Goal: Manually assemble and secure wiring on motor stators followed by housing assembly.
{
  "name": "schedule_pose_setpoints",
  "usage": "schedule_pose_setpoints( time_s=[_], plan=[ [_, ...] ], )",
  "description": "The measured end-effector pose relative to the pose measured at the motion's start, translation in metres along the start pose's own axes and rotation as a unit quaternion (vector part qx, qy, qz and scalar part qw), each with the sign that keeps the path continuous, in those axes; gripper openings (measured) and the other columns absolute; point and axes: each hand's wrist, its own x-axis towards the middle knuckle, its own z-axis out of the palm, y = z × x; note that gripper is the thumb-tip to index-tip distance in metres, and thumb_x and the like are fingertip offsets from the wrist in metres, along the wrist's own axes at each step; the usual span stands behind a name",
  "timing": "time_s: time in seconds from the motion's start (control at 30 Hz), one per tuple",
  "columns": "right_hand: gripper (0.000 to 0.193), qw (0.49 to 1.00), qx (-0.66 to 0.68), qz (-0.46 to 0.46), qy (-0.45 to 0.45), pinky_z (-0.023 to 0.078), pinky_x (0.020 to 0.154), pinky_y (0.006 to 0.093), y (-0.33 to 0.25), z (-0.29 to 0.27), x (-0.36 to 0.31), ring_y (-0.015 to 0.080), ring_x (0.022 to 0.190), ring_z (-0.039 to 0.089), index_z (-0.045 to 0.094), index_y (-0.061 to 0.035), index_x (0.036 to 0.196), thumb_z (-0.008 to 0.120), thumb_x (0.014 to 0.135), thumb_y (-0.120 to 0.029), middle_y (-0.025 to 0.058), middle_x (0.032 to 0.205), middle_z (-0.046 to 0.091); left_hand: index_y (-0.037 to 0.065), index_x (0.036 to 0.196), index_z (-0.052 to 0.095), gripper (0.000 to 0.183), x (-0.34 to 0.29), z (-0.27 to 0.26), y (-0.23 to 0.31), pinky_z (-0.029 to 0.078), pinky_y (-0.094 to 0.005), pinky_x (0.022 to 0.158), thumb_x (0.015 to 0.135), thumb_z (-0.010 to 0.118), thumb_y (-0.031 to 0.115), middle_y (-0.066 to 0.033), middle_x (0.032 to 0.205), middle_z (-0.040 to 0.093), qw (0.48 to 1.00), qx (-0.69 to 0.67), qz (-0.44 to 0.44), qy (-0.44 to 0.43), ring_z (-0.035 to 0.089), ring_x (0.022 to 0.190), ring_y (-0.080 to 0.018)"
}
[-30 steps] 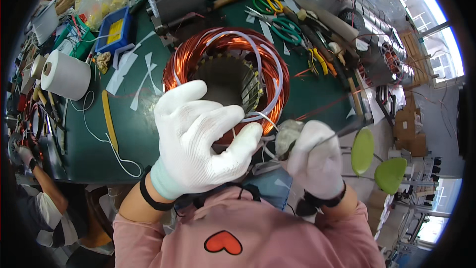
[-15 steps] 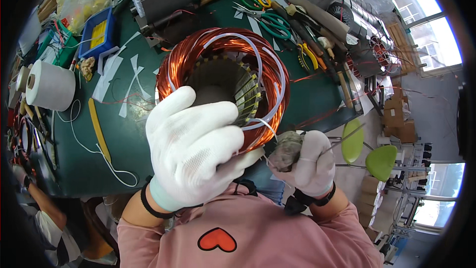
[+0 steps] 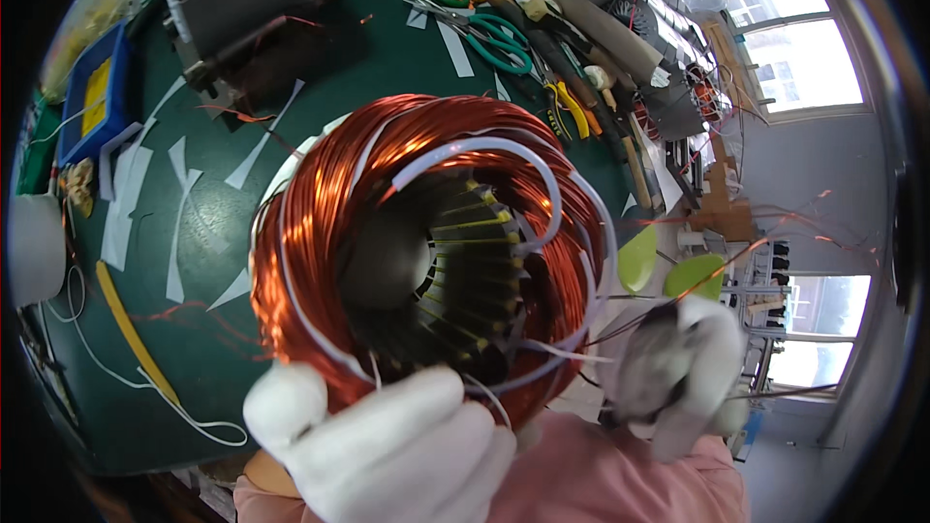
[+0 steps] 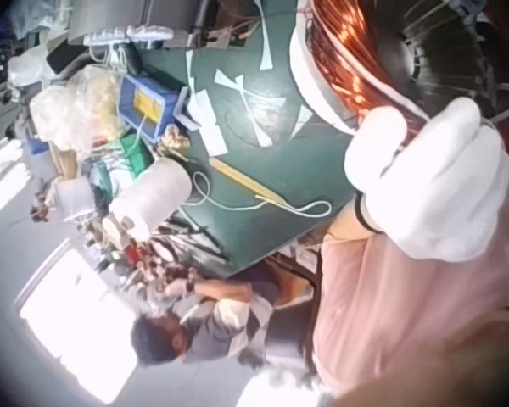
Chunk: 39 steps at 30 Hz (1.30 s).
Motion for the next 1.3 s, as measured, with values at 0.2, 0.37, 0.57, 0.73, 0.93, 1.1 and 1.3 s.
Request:
schedule_pose_setpoints(
  time_s=[0.2,0.37,0.57,0.73,0.93,1.1,1.3],
  plan=[
    [0.037,0.956,-0.055,0.244,0.152,0.053,0.065,0.0392,-0.043,-0.008,0.041,0.0311,0.069,0.064,0.069,0.0047,0.1,0.08,0.084,-0.027,0.0197,0.085,0.067,0.019,0.084,0.072,0.015,-0.007,0.0,-0.007,0.028,-0.0546,0.112,0.074,0.08,0.025,0.0034,0.088,0.065,0.995,0.007,0.048,0.092,0.067,0.079,-0.016],
    [0.025,0.856,-0.155,0.342,0.356,0.05,0.058,0.0358,-0.011,0.003,0.081,0.0258,0.063,0.063,0.066,0.0038,0.092,0.079,0.081,-0.015,0.0138,0.076,0.065,0.02,0.062,0.07,0.006,0.002,-0.003,0.021,0.027,-0.045,0.107,0.067,0.07,0.024,0.005,0.072,0.065,0.995,0.042,-0.084,0.044,0.065,0.075,-0.0126],
    [0.015,0.713,-0.236,0.395,0.529,0.046,0.049,0.0318,-0.009,0.056,0.104,0.0193,0.054,0.062,0.063,0.0028,0.083,0.077,0.077,0.0,0.0066,0.064,0.063,0.015,0.063,0.06,0.01,-0.002,-0.028,0.02,0.032,-0.0425,0.094,0.062,0.068,0.021,0.0014,0.069,0.052,0.994,0.033,-0.09,-0.054,0.055,0.069,-0.0148],
    [0.02,0.798,-0.244,0.275,0.477,0.046,0.052,0.0293,-0.047,0.085,0.023,0.0164,0.06,0.062,0.065,0.0018,0.094,0.074,0.086,-0.013,0.0066,0.072,0.065,0.015,0.05,0.042,0.038,0.018,-0.031,0.009,0.028,-0.0425,0.072,0.036,0.076,0.025,0.0012,0.056,0.027,0.988,0.065,-0.024,-0.138,0.04,0.055,-0.0228],
    [0.037,0.911,-0.208,0.091,0.344,0.046,0.058,0.0254,0.014,0.073,0.012,0.0119,0.069,0.062,0.067,0.0003,0.111,0.068,0.098,-0.034,0.0065,0.084,0.068,0.009,0.104,0.068,0.04,0.027,-0.014,0.03,0.041,-0.056,0.104,0.068,0.085,0.018,-0.0093,0.099,0.069,0.984,0.156,-0.013,-0.088,0.067,0.092,-0.0308],
    [0.05,0.947,-0.074,-0.051,0.307,0.037,0.054,0.0232,0.063,0.082,-0.017,0.0074,0.061,0.049,0.063,0.0002,0.1,0.062,0.1,-0.05,0.0064,0.085,0.064,0.013,0.106,0.068,0.038,0.024,-0.009,0.041,0.041,-0.051,0.107,0.071,0.082,0.01,-0.0026,0.097,0.068,0.979,0.165,-0.003,-0.121,0.065,0.093,-0.0247],
    [0.039,0.894,0.289,0.083,0.332,0.028,0.044,0.0216,0.009,0.106,0.008,0.0061,0.051,0.036,0.058,-0.0073,0.093,0.056,0.103,-0.045,0.0024,0.083,0.057,0.014,0.094,0.073,0.027,0.021,-0.019,0.039,0.041,-0.0481,0.105,0.07,0.085,0.012,-0.0001,0.088,0.069,0.985,0.122,-0.028,-0.121,0.066,0.09,-0.0211]
  ],
)
